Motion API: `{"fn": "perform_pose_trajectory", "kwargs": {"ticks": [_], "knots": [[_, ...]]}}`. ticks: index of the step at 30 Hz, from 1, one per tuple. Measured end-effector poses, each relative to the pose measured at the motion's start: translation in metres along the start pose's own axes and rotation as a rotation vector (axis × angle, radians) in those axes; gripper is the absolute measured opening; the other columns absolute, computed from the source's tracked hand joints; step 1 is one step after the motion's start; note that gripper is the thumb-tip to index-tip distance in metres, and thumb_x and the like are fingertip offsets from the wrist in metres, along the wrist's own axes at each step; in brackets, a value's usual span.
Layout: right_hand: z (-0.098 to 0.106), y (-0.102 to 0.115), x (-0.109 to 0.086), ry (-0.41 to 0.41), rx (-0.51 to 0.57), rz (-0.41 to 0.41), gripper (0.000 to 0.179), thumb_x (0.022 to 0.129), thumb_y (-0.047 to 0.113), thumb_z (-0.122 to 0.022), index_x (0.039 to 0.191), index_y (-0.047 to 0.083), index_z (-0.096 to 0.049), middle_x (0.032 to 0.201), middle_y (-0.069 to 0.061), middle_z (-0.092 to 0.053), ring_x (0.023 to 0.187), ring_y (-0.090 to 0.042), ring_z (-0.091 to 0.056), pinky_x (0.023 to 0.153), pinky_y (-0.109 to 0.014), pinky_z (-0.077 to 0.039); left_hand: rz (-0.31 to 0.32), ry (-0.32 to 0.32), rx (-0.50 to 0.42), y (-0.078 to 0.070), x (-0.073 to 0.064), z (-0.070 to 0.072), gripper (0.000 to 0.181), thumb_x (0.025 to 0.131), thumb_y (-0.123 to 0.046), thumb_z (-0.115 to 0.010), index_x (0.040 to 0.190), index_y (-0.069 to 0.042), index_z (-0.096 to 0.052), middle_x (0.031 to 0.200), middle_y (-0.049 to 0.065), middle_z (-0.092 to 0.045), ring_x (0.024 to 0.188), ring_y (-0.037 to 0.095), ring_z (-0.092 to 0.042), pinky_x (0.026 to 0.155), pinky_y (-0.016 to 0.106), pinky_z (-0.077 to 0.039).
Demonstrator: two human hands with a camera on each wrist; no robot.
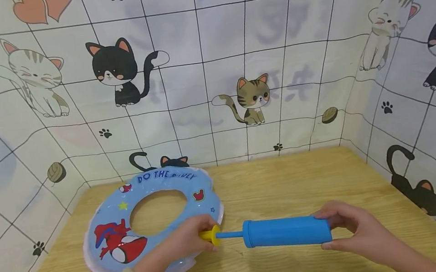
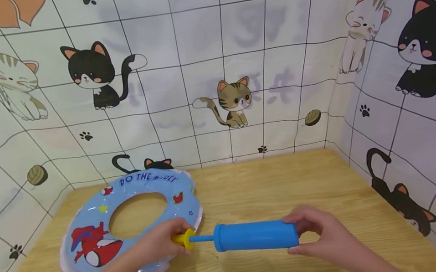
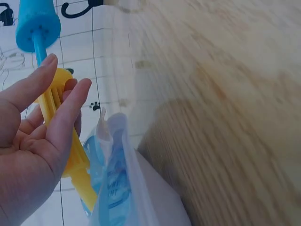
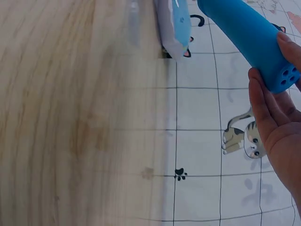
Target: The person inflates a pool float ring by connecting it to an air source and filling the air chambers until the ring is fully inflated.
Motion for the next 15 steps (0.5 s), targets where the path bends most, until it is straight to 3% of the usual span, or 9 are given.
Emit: {"fn": "perform_pose_trajectory", "kwargs": {"ticks": [7,15], "knots": [[-0.021,-0.008,0.01,0.027,0.036,-0.046,0.047,0.077,0.007,-0.082,0.119,0.007,-0.062,0.111,-0.002,-0.062,0.085,-0.02,-0.066,0.078,-0.028,-0.054,0.026,-0.009,-0.005,-0.006,0.011,-0.013,0.033,0.076,-0.011,-0.085,0.101,-0.011,-0.063,0.087,-0.009,-0.065,0.076,0.012,-0.056,0.071,0.025,-0.047],[-0.041,-0.009,0.02,0.069,0.066,-0.068,0.046,0.079,0.011,-0.081,0.121,0.007,-0.061,0.114,-0.016,-0.06,0.084,-0.019,-0.066,0.076,-0.03,-0.055,0.032,0.014,-0.041,-0.012,0.011,-0.019,0.033,0.076,-0.01,-0.084,0.101,-0.012,-0.063,0.086,-0.009,-0.065,0.076,0.011,-0.056,0.071,0.025,-0.046]]}}
Point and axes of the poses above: each hand's wrist, its own x-axis towards the middle knuckle, its own z-axis out of the back of the hand, y = z × x, the point moved 10 cm from there along x, towards the middle knuckle
